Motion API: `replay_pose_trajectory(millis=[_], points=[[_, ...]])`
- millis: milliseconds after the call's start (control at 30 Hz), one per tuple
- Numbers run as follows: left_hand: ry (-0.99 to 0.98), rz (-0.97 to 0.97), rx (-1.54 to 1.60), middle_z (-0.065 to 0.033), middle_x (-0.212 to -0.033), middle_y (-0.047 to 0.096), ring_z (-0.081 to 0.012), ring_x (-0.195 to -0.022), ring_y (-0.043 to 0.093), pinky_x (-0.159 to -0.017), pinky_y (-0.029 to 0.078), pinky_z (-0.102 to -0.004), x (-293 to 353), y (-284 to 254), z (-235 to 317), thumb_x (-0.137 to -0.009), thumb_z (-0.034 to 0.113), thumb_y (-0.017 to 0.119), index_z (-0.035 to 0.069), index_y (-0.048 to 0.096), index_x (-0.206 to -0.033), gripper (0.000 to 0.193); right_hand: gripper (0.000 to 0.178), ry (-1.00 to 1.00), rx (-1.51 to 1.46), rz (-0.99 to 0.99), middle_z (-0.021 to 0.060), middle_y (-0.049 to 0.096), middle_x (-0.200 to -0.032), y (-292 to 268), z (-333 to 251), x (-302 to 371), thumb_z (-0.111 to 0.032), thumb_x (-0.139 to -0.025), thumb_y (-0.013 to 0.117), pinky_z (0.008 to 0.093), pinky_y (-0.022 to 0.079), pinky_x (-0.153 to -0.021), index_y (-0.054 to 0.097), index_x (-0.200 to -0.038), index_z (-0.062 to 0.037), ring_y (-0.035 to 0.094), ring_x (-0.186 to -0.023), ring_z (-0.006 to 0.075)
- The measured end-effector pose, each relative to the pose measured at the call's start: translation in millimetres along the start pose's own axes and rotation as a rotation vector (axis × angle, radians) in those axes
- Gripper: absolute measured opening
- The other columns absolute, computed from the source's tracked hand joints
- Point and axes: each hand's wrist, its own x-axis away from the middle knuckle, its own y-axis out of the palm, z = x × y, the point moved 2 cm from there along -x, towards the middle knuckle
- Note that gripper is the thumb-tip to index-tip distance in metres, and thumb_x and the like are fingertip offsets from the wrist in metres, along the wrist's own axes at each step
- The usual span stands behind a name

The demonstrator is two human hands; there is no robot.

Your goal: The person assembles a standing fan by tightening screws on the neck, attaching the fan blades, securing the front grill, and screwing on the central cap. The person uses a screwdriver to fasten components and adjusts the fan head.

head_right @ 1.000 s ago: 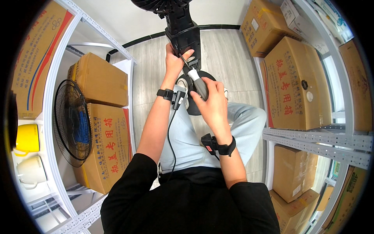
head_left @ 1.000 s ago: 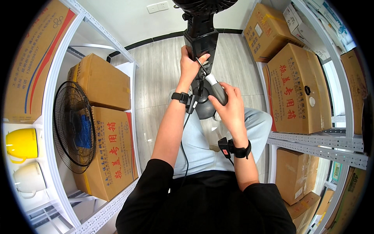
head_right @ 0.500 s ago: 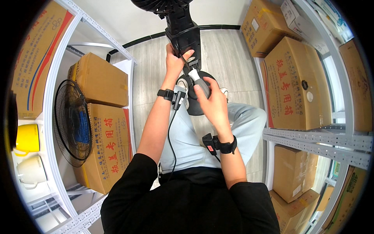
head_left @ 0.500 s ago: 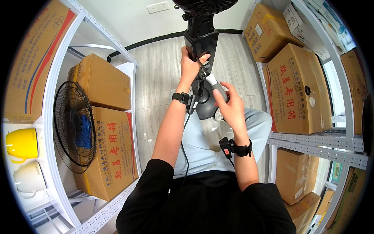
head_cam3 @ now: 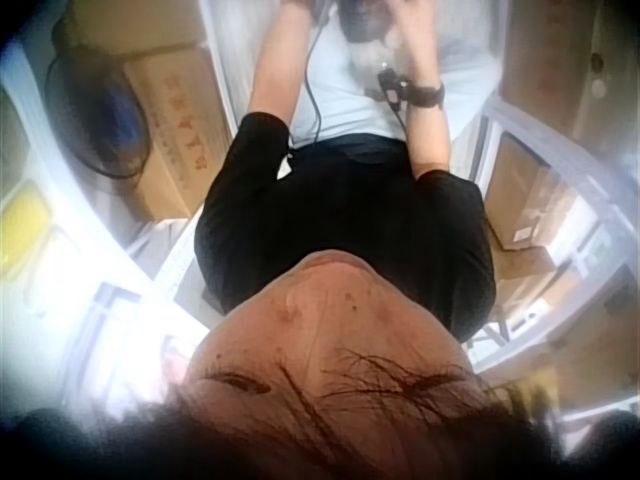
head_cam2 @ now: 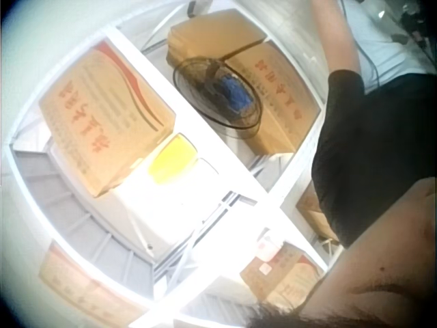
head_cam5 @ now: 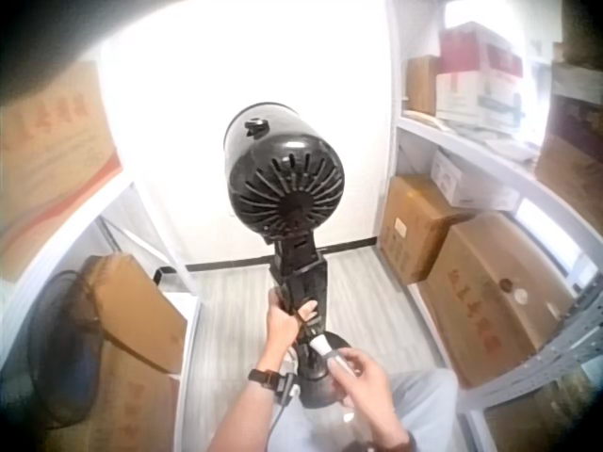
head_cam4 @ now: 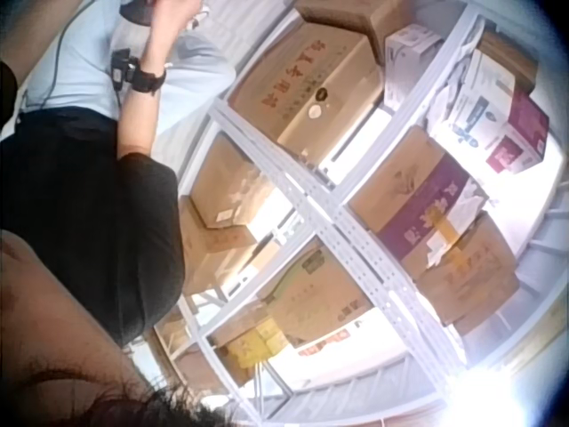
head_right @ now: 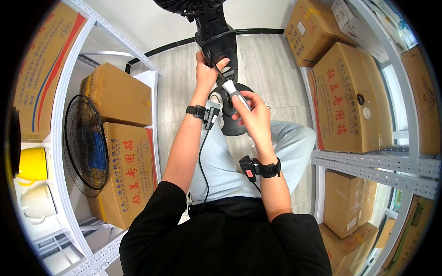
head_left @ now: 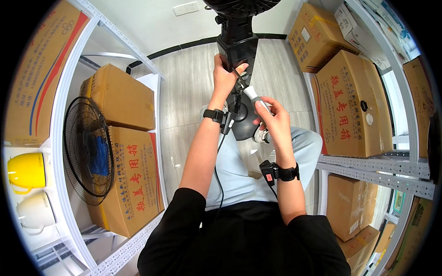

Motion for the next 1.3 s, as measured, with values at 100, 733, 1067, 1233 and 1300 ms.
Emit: replay_pose_trajectory(millis=[100, 733, 1067, 1233, 1300], points=[[0.007, 0.004, -0.021, -0.0065, -0.082, 0.062, -0.0174, -0.074, 0.060, -0.069, 0.049, -0.0316, 1, -1, 2, -0.068, 0.032, 0.088, 0.004, 0.046, -0.096, 0.058, 0.045, -0.046, 0.064, 0.014, 0.0079, 0.067, -0.083, 1, 0, 1, -0.027, -0.086, 0.071, 0.0241, 0.049, -0.049, 0.058, -0.121, -0.0013, 0.066, -0.062, 0.0127], [0.006, -0.007, 0.025, -0.0069, -0.089, 0.063, -0.0168, -0.079, 0.062, -0.072, 0.050, -0.0303, 0, 1, 2, -0.069, 0.030, 0.087, 0.004, 0.047, -0.101, 0.058, 0.036, -0.428, 0.537, 0.229, 0.0148, 0.067, -0.091, 4, -8, 14, -0.025, -0.080, 0.074, 0.0371, 0.052, -0.071, 0.067, -0.111, -0.0072, 0.067, -0.081, 0.0294], [0.037, 0.002, 0.012, -0.0072, -0.090, 0.063, -0.0164, -0.080, 0.061, -0.074, 0.050, -0.0308, 1, -1, 5, -0.070, 0.031, 0.086, 0.004, 0.046, -0.099, 0.057, 0.036, -0.386, 0.489, 0.392, 0.0148, 0.068, -0.099, -43, -10, 17, -0.020, -0.080, 0.076, 0.0361, 0.052, -0.079, 0.067, -0.112, -0.0062, 0.067, -0.091, 0.0282], [0.010, -0.017, 0.041, -0.0070, -0.089, 0.062, -0.0161, -0.080, 0.060, -0.074, 0.049, -0.0304, 0, -1, -1, -0.069, 0.031, 0.086, 0.004, 0.046, -0.099, 0.057, 0.037, -0.441, 0.507, 0.397, 0.0147, 0.068, -0.101, -39, -9, 0, -0.022, -0.080, 0.075, 0.0369, 0.052, -0.080, 0.067, -0.113, -0.0070, 0.067, -0.091, 0.0288], [0.014, -0.022, 0.055, -0.0070, -0.089, 0.062, -0.0162, -0.080, 0.060, -0.074, 0.049, -0.0304, 0, 1, -2, -0.069, 0.032, 0.086, 0.004, 0.046, -0.099, 0.057, 0.037, -0.455, 0.505, 0.393, 0.0143, 0.068, -0.100, -37, -7, -6, -0.021, -0.080, 0.075, 0.0372, 0.052, -0.080, 0.067, -0.112, -0.0073, 0.067, -0.090, 0.0294]])
